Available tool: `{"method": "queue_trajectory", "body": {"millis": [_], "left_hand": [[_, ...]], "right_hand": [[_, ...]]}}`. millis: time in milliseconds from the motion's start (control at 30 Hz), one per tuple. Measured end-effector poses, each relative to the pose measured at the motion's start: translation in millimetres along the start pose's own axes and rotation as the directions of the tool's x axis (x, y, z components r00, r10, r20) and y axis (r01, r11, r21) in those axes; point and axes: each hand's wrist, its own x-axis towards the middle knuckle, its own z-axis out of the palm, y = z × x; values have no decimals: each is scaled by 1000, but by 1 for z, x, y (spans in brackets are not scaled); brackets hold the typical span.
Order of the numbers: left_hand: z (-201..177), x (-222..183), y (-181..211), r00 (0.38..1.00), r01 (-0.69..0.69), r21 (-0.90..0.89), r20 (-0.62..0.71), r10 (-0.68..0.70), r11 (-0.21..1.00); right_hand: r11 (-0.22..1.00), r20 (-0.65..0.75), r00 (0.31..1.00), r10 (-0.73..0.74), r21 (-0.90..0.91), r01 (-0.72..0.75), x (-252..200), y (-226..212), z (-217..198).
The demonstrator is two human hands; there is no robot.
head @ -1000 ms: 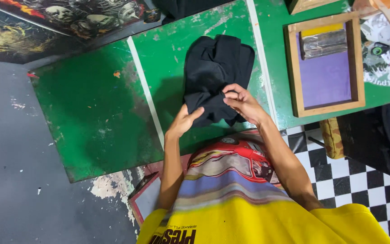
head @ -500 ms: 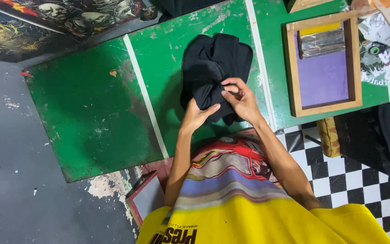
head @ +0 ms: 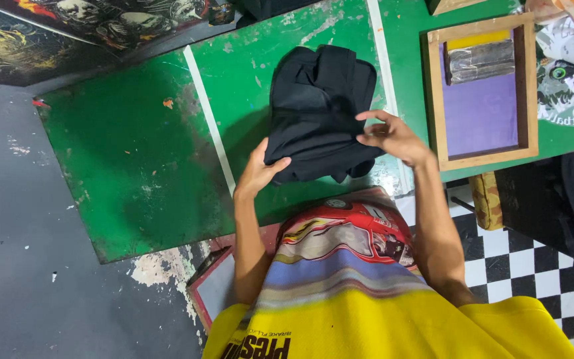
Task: The person aligns a t-shirt on a printing board and uses a squeegee to apply ink through a screen.
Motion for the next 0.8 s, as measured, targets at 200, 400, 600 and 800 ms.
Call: {"method": "queue_trajectory", "body": {"millis": [200, 400, 600, 800], "left_hand": [[-4, -2, -48, 946, 278, -131, 208, -248, 952], [40, -2, -132, 856, 515, -31, -40, -516, 857], [55, 10, -140, 909, 416, 107, -9, -417, 903], [124, 30, -275, 581, 64, 145, -810, -81, -987]], "right_hand": [[850, 114, 908, 402, -415, -324, -1, 23, -40], [874, 178, 908, 379, -392, -287, 22, 89, -74], [821, 134, 925, 355, -518, -240, 61, 66, -23], [706, 728, 560, -395, -148, 692, -25, -44, 160]]}}
